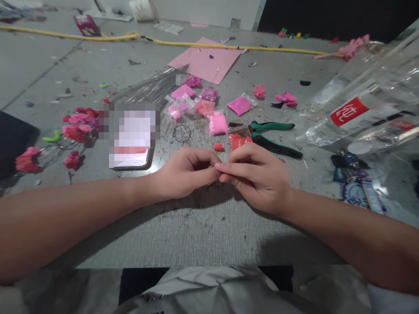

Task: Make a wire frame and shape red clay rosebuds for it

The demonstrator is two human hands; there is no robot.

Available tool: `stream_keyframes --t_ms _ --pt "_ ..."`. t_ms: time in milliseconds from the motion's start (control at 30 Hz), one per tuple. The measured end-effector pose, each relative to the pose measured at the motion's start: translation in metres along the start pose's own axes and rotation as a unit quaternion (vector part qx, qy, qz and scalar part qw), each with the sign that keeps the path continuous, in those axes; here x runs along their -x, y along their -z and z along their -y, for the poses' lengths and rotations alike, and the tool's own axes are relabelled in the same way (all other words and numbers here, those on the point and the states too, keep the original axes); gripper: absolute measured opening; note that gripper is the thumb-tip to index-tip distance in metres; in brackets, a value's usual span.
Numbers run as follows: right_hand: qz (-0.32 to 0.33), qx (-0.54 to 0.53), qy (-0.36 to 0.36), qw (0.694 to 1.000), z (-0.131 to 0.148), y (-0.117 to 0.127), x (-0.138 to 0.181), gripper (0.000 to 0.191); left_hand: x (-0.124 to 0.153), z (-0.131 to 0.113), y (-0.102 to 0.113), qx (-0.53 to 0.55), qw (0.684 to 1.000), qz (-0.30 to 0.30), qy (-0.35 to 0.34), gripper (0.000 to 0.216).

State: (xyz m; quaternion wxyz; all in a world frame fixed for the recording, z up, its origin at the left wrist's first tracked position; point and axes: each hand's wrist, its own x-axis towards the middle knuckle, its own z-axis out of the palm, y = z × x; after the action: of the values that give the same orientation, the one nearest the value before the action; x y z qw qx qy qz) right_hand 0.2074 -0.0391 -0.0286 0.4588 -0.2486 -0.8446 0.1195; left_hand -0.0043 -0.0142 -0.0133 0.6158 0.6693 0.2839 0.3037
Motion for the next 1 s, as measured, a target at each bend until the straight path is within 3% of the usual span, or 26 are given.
stream_keyframes --t_ms 300,767,900,1000 --pt "0.045 -0.034 -0.015 0.998 -0.006 0.005 0.001 0.026 0.003 0.008 0.002 0.040 0.999 -0.010 0.036 0.017" --pt "0.040 -0.064 -0.114 0.991 0.007 0.012 -0.008 0.011 0.003 0.003 -0.001 -0.088 0.996 -0.017 0.016 0.015" --pt "0.045 -0.125 -0.224 0.965 0.013 0.011 -0.012 0.007 0.004 0.006 -0.001 -0.125 0.992 -0.015 0.002 0.014" --pt "0.061 -0.219 -0.359 0.905 0.015 0.011 -0.014 0.010 0.005 0.006 -0.002 -0.154 0.988 -0.017 -0.028 0.015"
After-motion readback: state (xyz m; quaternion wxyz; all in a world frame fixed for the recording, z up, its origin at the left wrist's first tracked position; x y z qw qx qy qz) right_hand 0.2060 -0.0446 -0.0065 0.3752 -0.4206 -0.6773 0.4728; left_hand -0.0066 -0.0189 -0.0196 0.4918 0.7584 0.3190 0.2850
